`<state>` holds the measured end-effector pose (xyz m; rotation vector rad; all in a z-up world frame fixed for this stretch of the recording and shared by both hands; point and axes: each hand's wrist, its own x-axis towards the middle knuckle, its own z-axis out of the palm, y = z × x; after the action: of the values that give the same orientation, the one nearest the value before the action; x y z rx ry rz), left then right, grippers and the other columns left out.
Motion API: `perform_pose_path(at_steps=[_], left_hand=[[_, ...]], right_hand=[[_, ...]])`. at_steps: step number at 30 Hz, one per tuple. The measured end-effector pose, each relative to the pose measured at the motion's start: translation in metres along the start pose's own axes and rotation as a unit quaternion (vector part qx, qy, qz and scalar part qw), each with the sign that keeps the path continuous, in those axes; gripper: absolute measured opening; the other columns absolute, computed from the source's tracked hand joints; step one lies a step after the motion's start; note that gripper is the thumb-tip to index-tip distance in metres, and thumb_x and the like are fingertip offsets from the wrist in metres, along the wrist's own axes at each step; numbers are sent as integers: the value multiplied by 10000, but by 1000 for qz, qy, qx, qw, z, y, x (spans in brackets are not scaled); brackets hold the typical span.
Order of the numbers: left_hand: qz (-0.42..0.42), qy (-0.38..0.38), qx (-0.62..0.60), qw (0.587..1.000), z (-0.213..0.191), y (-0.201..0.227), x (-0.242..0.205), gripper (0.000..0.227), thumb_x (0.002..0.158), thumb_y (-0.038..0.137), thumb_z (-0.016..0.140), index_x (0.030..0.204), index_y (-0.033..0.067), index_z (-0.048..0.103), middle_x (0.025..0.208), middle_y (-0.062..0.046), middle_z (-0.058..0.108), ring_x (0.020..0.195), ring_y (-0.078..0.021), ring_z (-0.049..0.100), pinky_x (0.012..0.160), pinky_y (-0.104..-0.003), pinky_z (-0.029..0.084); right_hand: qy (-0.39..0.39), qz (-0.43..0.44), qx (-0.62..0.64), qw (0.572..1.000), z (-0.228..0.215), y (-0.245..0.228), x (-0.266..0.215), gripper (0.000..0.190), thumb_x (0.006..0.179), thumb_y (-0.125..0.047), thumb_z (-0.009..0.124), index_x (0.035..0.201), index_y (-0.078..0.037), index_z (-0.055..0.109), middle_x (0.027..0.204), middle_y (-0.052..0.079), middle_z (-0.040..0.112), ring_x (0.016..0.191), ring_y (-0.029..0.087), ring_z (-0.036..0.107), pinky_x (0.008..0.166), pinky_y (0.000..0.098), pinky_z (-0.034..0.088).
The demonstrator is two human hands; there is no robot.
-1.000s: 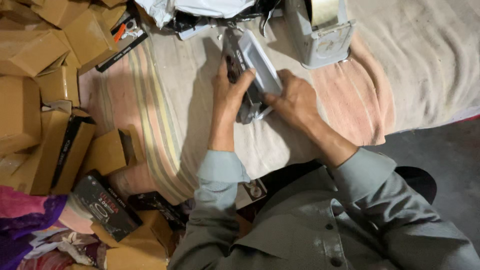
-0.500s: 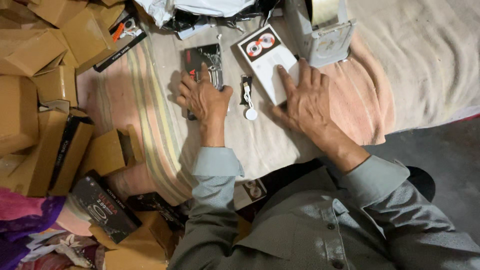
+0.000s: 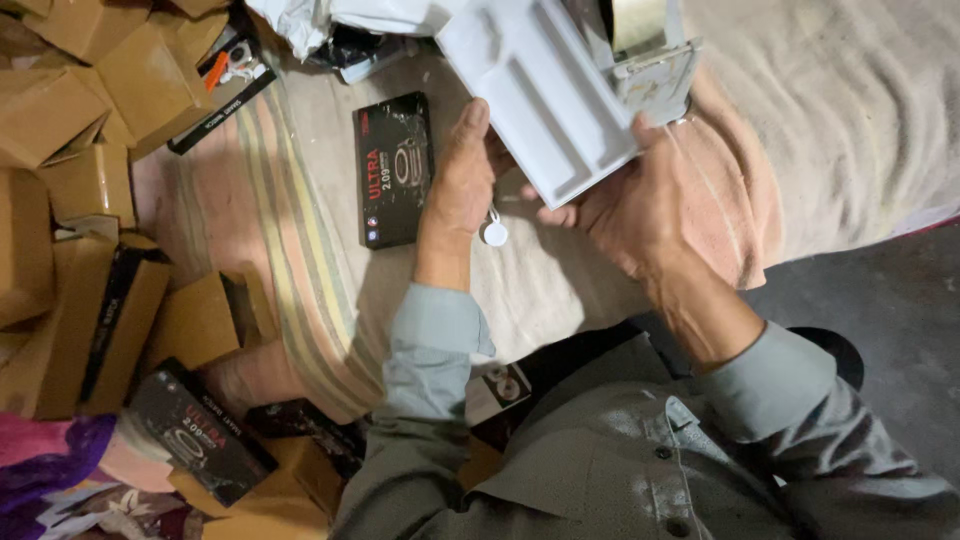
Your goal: The person unpacks a smartwatch box, removes the watch, strap, and charger, then repacks them into a cardboard shipping box and seals it with tape. The process is repeated for a second unit.
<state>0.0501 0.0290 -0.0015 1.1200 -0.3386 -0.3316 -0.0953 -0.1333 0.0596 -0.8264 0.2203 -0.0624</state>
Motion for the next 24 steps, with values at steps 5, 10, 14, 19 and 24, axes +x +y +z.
perform_pose_path(at_steps=[5,10,14,19,24], left_hand=[[-63,-92,-221,969,-13,-7,25,630,925,259,702,1417,-86,511,1296,-208,672,1207,-341,656,1116,-449,504],[-99,3,-215,972,-50,14,23,552,877,173,651,1364,-69,557,1228,-206,679,1127,-341,684,1040,-464,554],[-43,28,-257,965,-71,22,7,521,862,170,610,1326,-62,571,1181,-225,690,1064,-360,709,978,-484,573],[-72,60,-242,966,-68,14,18,515,868,155,608,1324,-82,579,1176,-221,703,1044,-337,721,967,-449,586],[-99,53,-214,970,-68,14,14,484,907,181,619,1300,-102,603,1120,-218,709,985,-320,718,903,-438,584]], right_hand=[[-28,97,-176,979,-3,6,13,866,1033,-664,173,967,71,626,769,181,670,685,276,691,595,364,602],[83,-57,-467,878,-21,19,23,508,1029,-430,575,842,29,688,686,154,661,628,299,632,572,421,503],[62,-330,-654,677,-24,29,78,306,998,-265,742,1034,37,719,906,218,691,798,362,685,685,464,548],[98,-281,-763,573,-7,48,139,554,802,-405,874,1038,67,708,1057,276,656,761,420,691,605,490,543],[117,-280,-724,620,-4,42,131,484,794,-372,902,1087,-22,739,1060,222,687,882,385,706,749,480,564]])
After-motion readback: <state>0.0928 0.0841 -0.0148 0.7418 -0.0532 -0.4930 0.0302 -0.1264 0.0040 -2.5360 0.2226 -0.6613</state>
